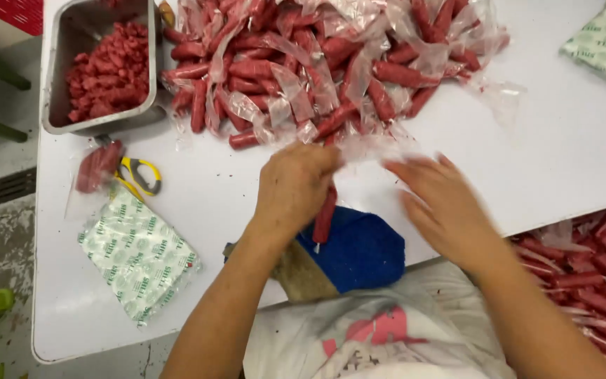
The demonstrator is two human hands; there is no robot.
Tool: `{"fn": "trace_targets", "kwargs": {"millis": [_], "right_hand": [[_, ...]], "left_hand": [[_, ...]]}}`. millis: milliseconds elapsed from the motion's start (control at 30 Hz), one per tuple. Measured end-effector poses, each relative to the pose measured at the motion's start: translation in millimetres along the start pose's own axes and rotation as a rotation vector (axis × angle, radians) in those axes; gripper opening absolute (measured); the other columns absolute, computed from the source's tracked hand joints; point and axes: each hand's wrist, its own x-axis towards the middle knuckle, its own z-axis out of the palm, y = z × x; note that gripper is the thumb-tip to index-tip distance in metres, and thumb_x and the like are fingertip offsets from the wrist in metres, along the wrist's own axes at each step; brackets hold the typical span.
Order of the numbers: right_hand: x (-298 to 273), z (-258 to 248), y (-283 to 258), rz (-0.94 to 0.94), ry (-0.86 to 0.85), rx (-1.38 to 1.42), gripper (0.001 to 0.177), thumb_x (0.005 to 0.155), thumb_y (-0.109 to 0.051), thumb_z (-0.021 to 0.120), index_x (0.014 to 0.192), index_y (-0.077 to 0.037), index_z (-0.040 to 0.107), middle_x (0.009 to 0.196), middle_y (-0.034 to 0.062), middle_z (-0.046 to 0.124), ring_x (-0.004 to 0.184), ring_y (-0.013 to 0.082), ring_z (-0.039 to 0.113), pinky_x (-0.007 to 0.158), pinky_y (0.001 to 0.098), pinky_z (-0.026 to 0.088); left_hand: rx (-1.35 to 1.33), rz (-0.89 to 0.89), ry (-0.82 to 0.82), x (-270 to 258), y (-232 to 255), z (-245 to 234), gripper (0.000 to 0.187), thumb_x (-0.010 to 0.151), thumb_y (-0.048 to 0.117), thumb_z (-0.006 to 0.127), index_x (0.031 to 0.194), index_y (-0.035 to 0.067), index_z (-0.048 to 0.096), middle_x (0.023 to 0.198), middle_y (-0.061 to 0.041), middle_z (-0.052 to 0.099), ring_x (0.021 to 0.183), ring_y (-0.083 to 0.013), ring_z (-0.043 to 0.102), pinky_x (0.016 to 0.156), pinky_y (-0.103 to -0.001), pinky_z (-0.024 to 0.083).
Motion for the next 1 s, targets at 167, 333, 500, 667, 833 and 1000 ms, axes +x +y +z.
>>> {"fn": "trace_targets", "kwargs": {"millis": [167, 333, 500, 667, 833, 1000], "right_hand": [[57, 57, 5, -0.187, 0.093, 0.442, 0.021, 0.098, -0.011, 0.046, 0.110, 0.001, 0.059, 0.109, 0.0198, 0.059, 0.100, 0.0398, 0.054, 0.096, 0.0521, 0.044], [32, 67, -41, -0.139, 0.008, 0.861, 0.020, 0.088, -0.009, 0.046, 0.087, -0.006, 0.066, 0.070, 0.0084, 0.056, 0.071, 0.0236, 0.059, 0.099, 0.0460, 0.045], [-4, 94, -10, -0.115, 0.063, 0.554, 0.028, 0.093, -0.011, 0.043, 0.080, -0.009, 0.067, 0.066, 0.0046, 0.058, 0.077, 0.0211, 0.063, 0.123, 0.0548, 0.002], [-2, 71, -18, -0.152, 0.028, 0.583, 0.027, 0.101, -0.016, 0.048, 0.088, -0.007, 0.070, 0.083, 0.0077, 0.072, 0.096, 0.0209, 0.070, 0.121, 0.0531, -0.007], [1, 42, -37, -0.374, 0.041, 0.166, 0.026, 0.104, -0.023, 0.046, 0.101, -0.023, 0.072, 0.150, 0.0159, 0.047, 0.140, 0.0394, 0.047, 0.121, 0.0597, 0.008], [-27, 101, -30, -0.632, -0.204, -0.102, 0.015, 0.098, -0.025, 0.057, 0.099, -0.015, 0.068, 0.115, 0.0057, 0.064, 0.086, 0.0237, 0.057, 0.073, 0.0408, 0.040]], "left_hand": [[-0.186, 0.313, 0.415, -6, 47, -43, 0.015, 0.099, 0.014, 0.058, 0.097, 0.019, 0.072, 0.106, -0.006, 0.065, 0.093, -0.0288, 0.064, 0.083, -0.038, 0.055], [-1.522, -0.052, 0.220, -28, 52, -26, 0.023, 0.102, 0.011, 0.055, 0.085, -0.001, 0.063, 0.052, -0.008, 0.047, 0.042, -0.0207, 0.050, 0.045, -0.032, 0.051], [-1.236, -0.026, 0.212, -33, 68, -42, 0.018, 0.094, 0.010, 0.066, 0.077, 0.004, 0.067, 0.052, -0.003, 0.054, 0.044, -0.0123, 0.051, 0.048, -0.027, 0.050], [-1.306, 0.044, 0.001, -33, 62, -71, 0.018, 0.096, 0.012, 0.065, 0.081, 0.002, 0.068, 0.060, -0.006, 0.061, 0.048, -0.0122, 0.058, 0.049, -0.029, 0.058], [-1.232, 0.043, -0.316, -102, 61, -143, 0.064, 0.112, 0.064, 0.039, 0.132, 0.006, 0.059, 0.138, -0.014, 0.064, 0.131, -0.0288, 0.062, 0.127, -0.049, 0.034], [-1.826, -1.250, -0.362, -219, 32, 26, 0.039, 0.094, 0.035, 0.053, 0.109, -0.001, 0.060, 0.094, -0.025, 0.073, 0.073, -0.0340, 0.072, 0.062, -0.048, 0.062]]}}
